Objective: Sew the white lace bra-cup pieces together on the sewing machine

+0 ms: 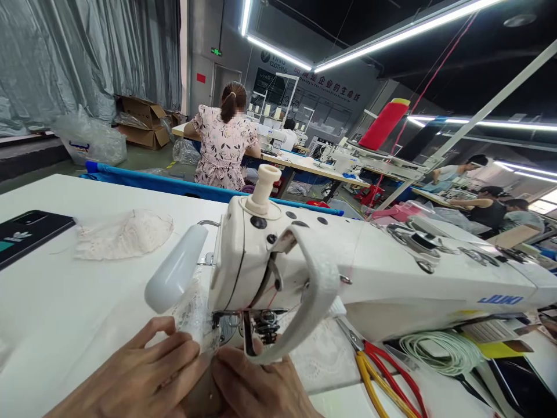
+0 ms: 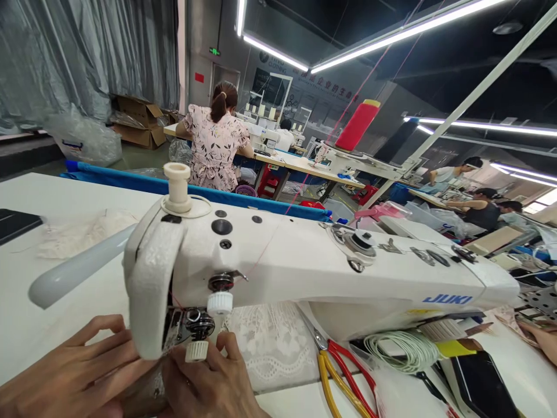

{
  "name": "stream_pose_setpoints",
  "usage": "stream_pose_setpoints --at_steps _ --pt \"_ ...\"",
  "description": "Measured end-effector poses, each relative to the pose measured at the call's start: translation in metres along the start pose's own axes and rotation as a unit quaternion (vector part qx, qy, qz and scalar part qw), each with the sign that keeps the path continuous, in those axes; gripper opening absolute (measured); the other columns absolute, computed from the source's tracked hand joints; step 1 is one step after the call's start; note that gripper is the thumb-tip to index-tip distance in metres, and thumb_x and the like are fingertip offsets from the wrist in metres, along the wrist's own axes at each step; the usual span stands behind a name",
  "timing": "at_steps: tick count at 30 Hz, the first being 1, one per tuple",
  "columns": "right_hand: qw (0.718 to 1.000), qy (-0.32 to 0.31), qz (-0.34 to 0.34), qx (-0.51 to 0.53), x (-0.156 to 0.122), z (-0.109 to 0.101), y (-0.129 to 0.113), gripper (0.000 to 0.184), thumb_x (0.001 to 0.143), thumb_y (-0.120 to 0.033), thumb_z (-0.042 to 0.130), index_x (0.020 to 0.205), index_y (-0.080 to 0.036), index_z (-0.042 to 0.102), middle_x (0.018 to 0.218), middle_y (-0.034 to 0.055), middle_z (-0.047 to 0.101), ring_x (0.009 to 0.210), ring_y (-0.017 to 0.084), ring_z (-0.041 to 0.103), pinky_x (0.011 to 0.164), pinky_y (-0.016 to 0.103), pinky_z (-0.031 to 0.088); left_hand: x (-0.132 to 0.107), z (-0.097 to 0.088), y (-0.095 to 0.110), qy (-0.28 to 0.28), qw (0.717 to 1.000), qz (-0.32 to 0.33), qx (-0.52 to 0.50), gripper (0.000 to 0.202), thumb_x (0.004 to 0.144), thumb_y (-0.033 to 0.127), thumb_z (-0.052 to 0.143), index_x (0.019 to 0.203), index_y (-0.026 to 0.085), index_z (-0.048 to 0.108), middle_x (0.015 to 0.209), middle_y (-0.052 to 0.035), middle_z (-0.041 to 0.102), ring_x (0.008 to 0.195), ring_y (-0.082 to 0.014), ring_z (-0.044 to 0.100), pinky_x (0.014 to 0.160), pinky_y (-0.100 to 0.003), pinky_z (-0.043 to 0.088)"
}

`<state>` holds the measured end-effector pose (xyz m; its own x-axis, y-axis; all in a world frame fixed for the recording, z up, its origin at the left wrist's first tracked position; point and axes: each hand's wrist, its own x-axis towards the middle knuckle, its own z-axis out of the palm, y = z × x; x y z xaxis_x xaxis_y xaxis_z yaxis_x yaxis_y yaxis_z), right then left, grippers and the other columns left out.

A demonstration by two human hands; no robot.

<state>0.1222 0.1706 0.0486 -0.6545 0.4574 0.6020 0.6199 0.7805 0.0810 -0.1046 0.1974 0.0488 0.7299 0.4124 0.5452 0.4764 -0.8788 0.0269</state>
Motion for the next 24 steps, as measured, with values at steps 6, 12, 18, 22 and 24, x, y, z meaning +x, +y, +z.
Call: stream_pose_setpoints --at_steps 6,12,18,22,24 --pt "1.000 -0.012 0.004 -0.012 0.000 -0.001 0.000 0.046 0.100 -0.044 0.030 0.104 -0.015 0.066 0.100 0.0056 0.070 0.076 0.018 0.060 0.062 0.031 0.046 -0.002 0.009 -0.004 0.010 0.998 -0.002 -0.055 0.025 0.092 0.045 0.057 0.100 0.022 0.063 0.089 0.0056 0.070 0.079 -0.0112 0.060 0.094 -0.027 0.026" --pt "1.000 -0.010 0.015 -0.021 0.000 0.002 -0.002 0.036 0.100 -0.038 0.037 0.103 -0.017 0.066 0.100 0.0042 0.071 0.071 0.016 0.061 0.058 0.030 0.046 -0.002 0.008 -0.005 0.029 0.998 0.008 -0.058 0.017 0.093 0.039 0.058 0.092 0.023 0.063 0.077 0.0075 0.069 0.079 -0.0118 0.058 0.093 -0.026 0.028" --pt "1.000 0.005 0.021 0.001 0.004 -0.002 -0.003 0.031 0.100 -0.030 0.037 0.102 -0.016 0.065 0.095 0.0039 0.072 0.072 0.017 0.061 0.060 0.029 0.045 -0.004 0.012 -0.005 0.037 0.999 0.026 -0.006 0.017 0.094 0.032 0.056 0.103 0.021 0.065 0.089 0.0047 0.070 0.086 -0.0136 0.056 0.092 -0.031 0.030" --pt "0.998 0.002 0.037 0.044 0.007 -0.009 0.000 0.046 0.100 -0.046 0.030 0.098 -0.016 0.064 0.085 0.0053 0.072 0.069 0.018 0.061 0.058 0.030 0.043 -0.007 0.015 -0.005 0.030 0.999 0.023 -0.023 0.019 0.094 0.036 0.055 0.103 0.022 0.064 0.086 0.0053 0.070 0.084 -0.0137 0.054 0.093 -0.030 0.029" --pt "0.997 0.008 0.055 0.044 0.009 -0.010 0.002 0.052 0.098 -0.053 0.026 0.104 -0.016 0.062 0.077 0.0062 0.070 0.067 0.020 0.061 0.057 0.031 0.043 -0.008 0.014 -0.005 0.028 0.999 0.025 -0.028 0.021 0.094 0.040 0.056 0.101 0.021 0.064 0.083 0.0056 0.069 0.084 -0.0141 0.054 0.095 -0.030 0.027"
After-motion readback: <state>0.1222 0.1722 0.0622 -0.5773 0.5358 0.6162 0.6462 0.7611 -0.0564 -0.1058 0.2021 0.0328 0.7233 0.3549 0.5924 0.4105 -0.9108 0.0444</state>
